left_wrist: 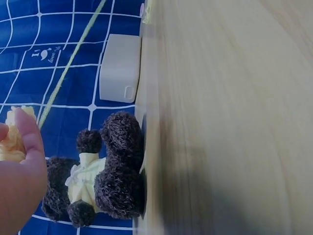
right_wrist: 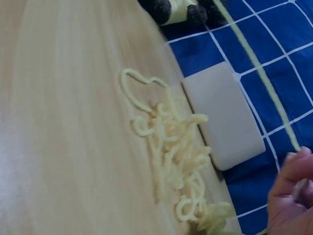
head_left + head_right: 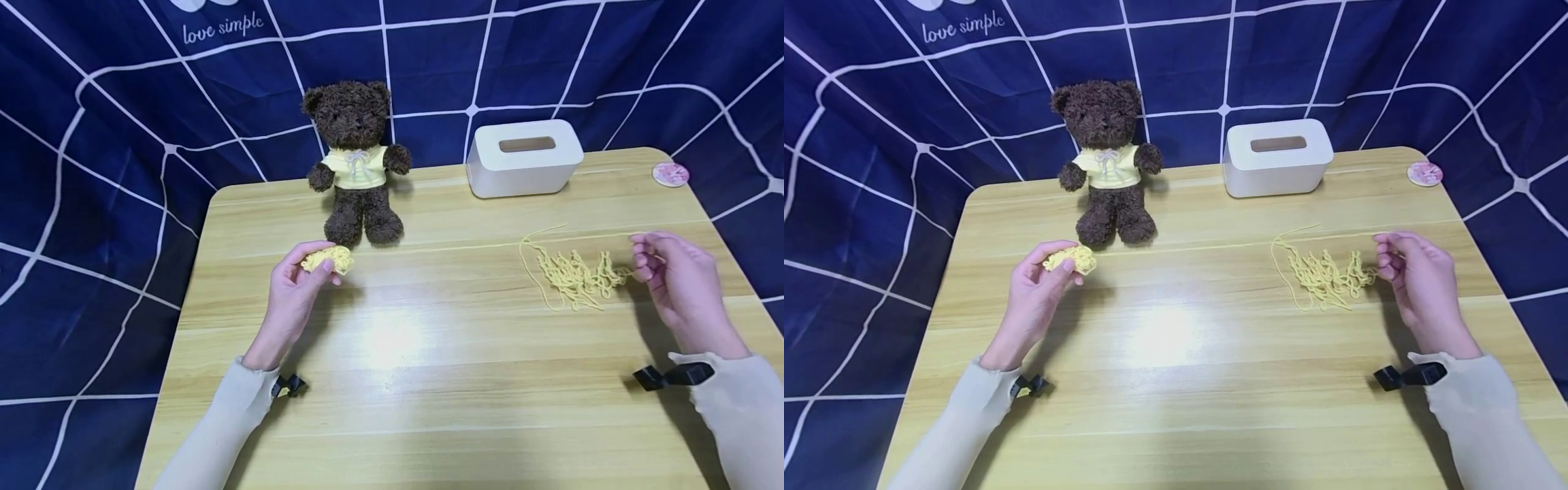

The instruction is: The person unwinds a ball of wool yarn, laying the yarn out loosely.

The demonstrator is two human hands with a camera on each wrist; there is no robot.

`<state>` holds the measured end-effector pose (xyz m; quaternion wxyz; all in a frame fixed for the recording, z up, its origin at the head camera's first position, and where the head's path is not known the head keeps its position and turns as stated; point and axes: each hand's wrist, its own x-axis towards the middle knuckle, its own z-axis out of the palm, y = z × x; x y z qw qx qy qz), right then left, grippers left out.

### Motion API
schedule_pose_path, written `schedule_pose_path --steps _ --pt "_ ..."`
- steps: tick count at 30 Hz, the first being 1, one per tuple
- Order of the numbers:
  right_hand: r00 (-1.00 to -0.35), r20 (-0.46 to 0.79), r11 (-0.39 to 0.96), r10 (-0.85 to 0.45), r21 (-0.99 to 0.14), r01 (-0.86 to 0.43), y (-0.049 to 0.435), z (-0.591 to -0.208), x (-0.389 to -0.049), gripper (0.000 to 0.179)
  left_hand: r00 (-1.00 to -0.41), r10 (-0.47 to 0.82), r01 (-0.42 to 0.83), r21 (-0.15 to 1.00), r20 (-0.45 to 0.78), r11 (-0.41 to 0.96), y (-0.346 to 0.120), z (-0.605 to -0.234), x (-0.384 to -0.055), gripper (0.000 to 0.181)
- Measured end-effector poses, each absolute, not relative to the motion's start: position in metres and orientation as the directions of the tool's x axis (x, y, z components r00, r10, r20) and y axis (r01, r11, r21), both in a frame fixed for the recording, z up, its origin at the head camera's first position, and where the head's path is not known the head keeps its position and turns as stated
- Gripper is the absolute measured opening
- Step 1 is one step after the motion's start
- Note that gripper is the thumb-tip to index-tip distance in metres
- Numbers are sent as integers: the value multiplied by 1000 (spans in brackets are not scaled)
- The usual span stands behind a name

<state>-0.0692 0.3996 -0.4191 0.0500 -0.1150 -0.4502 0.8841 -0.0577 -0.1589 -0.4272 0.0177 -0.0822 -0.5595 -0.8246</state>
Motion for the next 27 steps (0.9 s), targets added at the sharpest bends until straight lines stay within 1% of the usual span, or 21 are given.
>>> schedule_pose_path --steps 2,4,6,8,11,15,19,21,23,27 --pt "-978 -173 -510 121 -855 89 401 -424 -68 30 -986 67 114 915 151 -386 -158 -425 -57 33" --pt "-981 -180 -432 67 -892 134 402 -428 -67 30 -987 71 105 915 144 -390 -158 -424 -57 34" --pt "-981 -189 -368 41 -916 161 402 -431 -64 31 -987 75 99 915 139 -390 -158 -423 -56 34" --pt "-980 -194 -335 38 -927 170 401 -432 -62 32 -988 77 95 916 135 -390 -158 -422 -55 33" --pt "-980 -185 -341 75 -928 149 393 -431 -61 32 -988 80 93 912 135 -399 -157 -420 -54 31" --pt "-984 -126 -362 123 -929 73 375 -431 -61 29 -987 84 94 908 140 -408 -155 -419 -54 29" --pt "-989 -105 -384 107 -921 57 353 -430 -61 28 -987 86 92 908 138 -409 -154 -418 -53 29" --pt "-992 -111 -401 60 -913 78 342 -429 -61 26 -987 85 92 910 138 -405 -154 -418 -53 29" --pt "-993 -122 -388 -7 -914 115 331 -429 -62 26 -987 84 95 913 139 -397 -154 -417 -54 30" --pt "-979 -151 -277 -137 -943 184 307 -431 -65 24 -986 90 95 917 140 -388 -153 -415 -55 32"
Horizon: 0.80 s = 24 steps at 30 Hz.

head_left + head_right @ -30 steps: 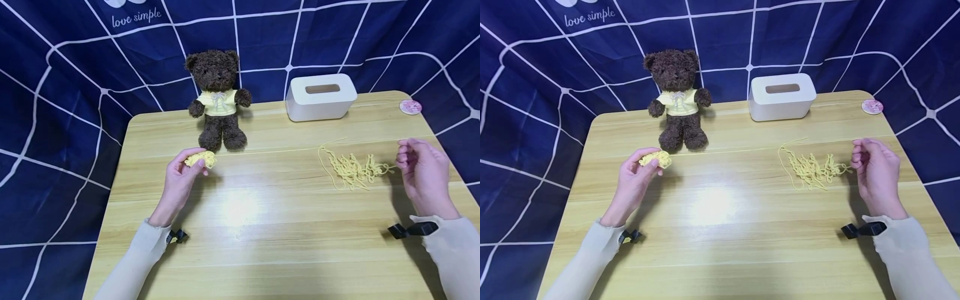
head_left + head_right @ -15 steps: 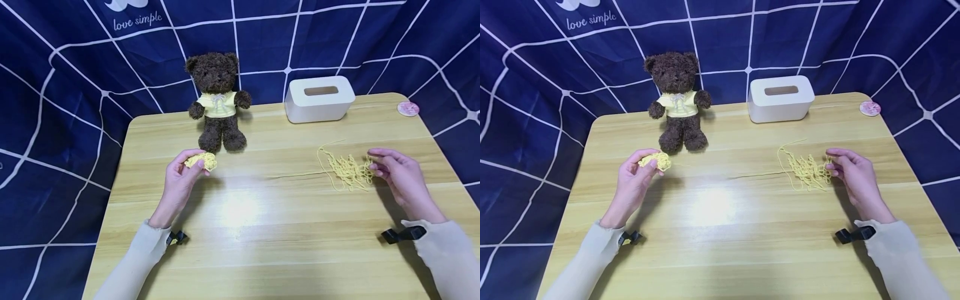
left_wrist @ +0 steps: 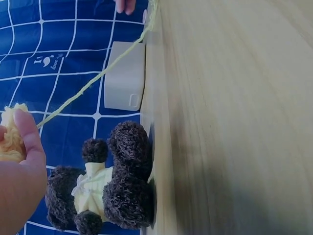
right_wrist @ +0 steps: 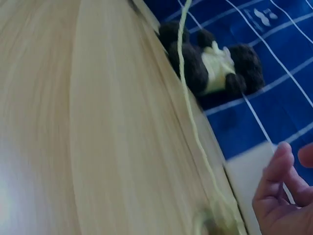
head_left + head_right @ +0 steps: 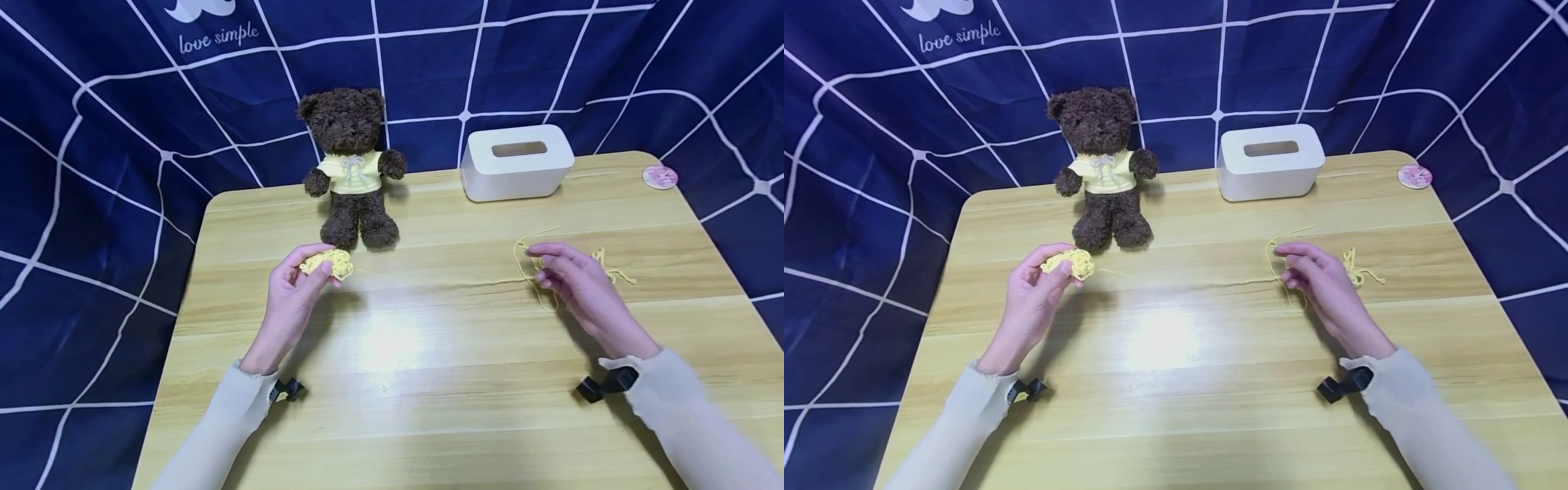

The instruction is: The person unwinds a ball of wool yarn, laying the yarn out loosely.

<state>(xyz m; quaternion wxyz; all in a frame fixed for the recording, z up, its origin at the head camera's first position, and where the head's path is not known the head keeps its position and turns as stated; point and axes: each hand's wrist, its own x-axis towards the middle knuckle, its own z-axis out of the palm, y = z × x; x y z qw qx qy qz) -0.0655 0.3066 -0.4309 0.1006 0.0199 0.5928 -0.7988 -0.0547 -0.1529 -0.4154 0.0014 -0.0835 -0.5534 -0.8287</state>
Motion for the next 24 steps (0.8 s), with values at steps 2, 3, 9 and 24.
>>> schedule_pose_path --steps 2,3,9,24 --pt "-969 -177 -199 -174 -957 211 293 -433 -68 23 -986 93 90 919 135 -383 -153 -415 -55 32" --pt "-963 -190 -164 -192 -961 222 286 -434 -70 23 -987 95 87 920 133 -382 -153 -414 -55 33" --pt "-918 -251 -20 -308 -963 270 246 -441 -75 33 -988 104 67 923 114 -378 -154 -413 -55 35" --pt "-815 -318 138 -484 -948 288 201 -447 -79 42 -986 121 63 922 117 -382 -147 -411 -59 36"
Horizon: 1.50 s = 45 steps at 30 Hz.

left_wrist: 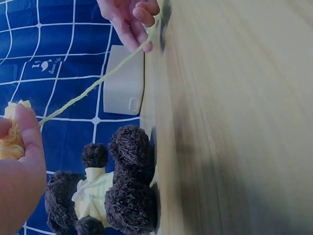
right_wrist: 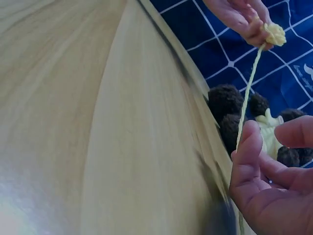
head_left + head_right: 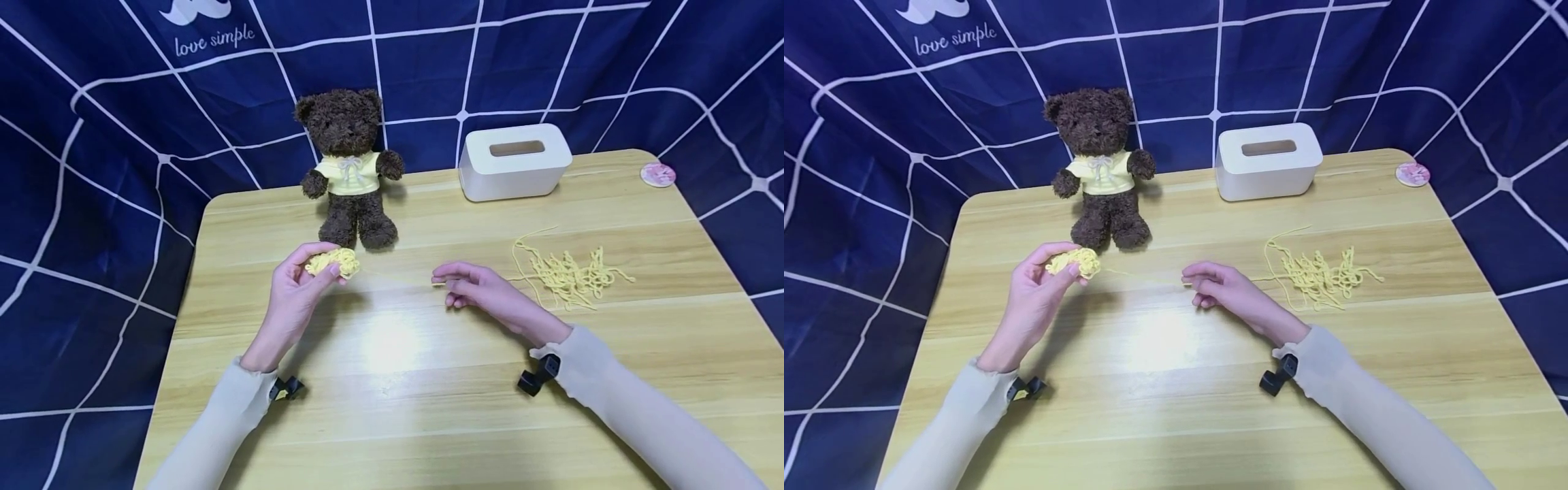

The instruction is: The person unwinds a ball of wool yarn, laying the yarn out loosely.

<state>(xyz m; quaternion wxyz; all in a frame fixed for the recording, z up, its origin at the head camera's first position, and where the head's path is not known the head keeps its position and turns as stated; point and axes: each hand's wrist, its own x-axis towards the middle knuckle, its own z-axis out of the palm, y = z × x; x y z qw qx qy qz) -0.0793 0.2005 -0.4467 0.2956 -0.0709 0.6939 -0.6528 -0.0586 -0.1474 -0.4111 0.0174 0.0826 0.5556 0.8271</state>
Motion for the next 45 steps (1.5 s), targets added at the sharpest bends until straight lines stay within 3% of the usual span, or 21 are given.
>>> schedule_pose_path --steps 5,11,17,23,27,34,45 --pt "-824 -317 175 -470 -948 265 202 -447 -75 39 -987 111 63 919 115 -389 -149 -412 -59 36" --pt "-900 -241 327 -363 -937 120 216 -439 -66 28 -987 98 81 915 129 -395 -150 -412 -59 35" --pt "-918 -174 424 -356 -905 7 237 -424 -59 23 -989 84 83 927 121 -366 -151 -412 -59 33" --pt "-953 -104 428 -285 -903 -30 259 -409 -51 25 -992 39 97 939 116 -330 -154 -415 -59 35" --pt "-983 -18 345 -183 -937 -47 274 -402 -49 20 -991 43 103 932 125 -348 -154 -415 -58 35" --pt "-996 88 69 11 -994 -87 293 -393 -52 9 -985 115 80 936 126 -342 -154 -418 -57 38" --pt "-984 149 -289 97 -942 -171 296 -381 -63 10 -963 264 -9 979 46 -203 -154 -421 -56 37"
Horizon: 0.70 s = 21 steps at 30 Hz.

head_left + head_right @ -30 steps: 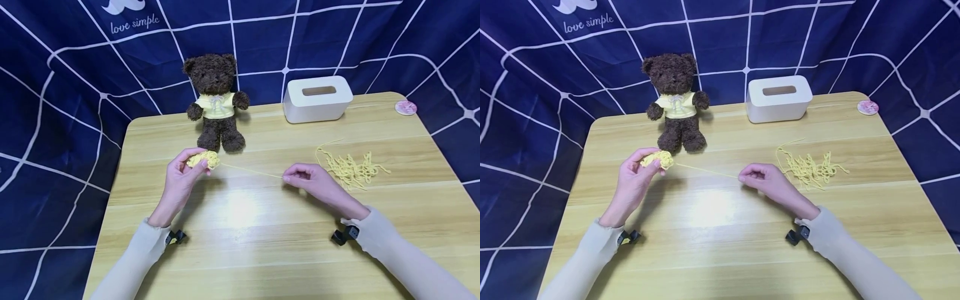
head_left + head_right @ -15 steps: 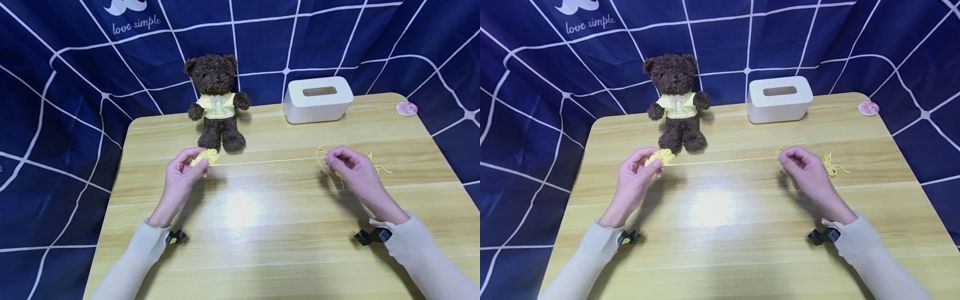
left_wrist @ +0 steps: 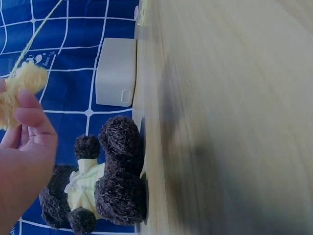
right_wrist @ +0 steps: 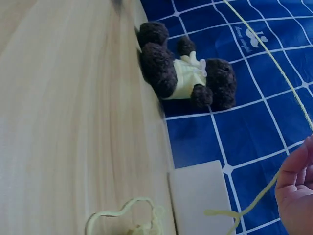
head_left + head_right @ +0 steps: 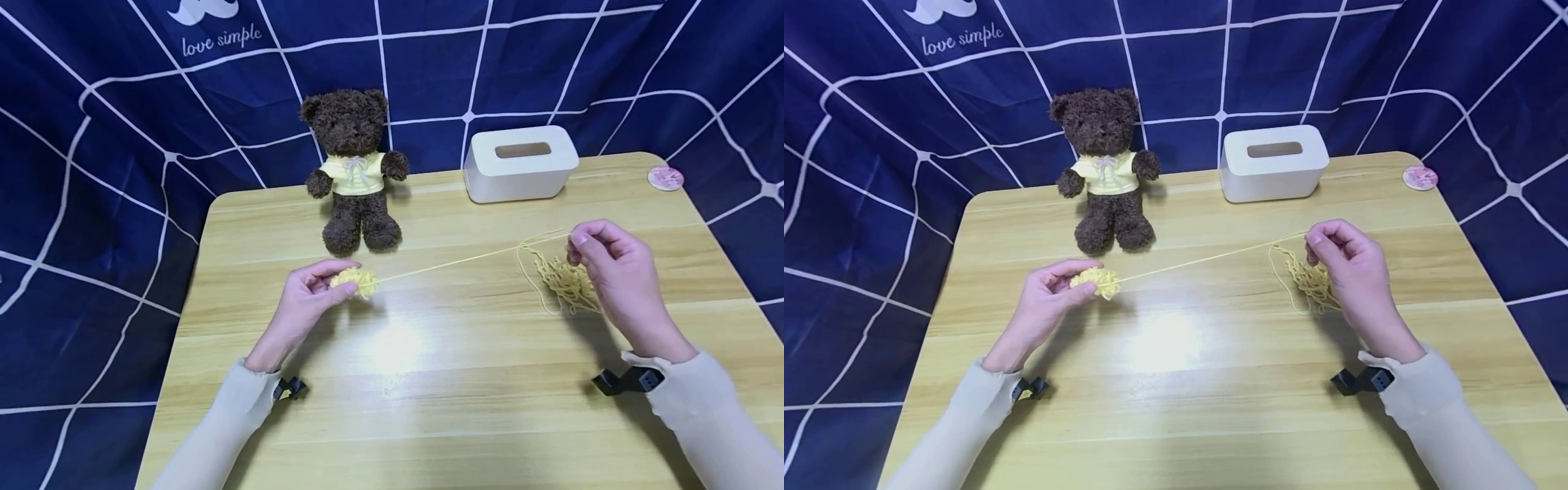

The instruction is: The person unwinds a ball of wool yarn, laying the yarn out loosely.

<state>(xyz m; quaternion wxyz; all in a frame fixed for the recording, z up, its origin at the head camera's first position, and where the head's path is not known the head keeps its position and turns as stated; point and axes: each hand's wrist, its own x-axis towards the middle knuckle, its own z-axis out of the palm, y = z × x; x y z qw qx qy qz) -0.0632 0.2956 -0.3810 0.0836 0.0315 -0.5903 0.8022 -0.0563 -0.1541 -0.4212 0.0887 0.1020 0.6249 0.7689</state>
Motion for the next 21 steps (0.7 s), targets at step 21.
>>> schedule_pose_path --steps 21 --pt "-976 142 -542 167 -813 -211 316 -374 -75 9 -944 304 28 948 129 -316 -161 -423 -56 35"
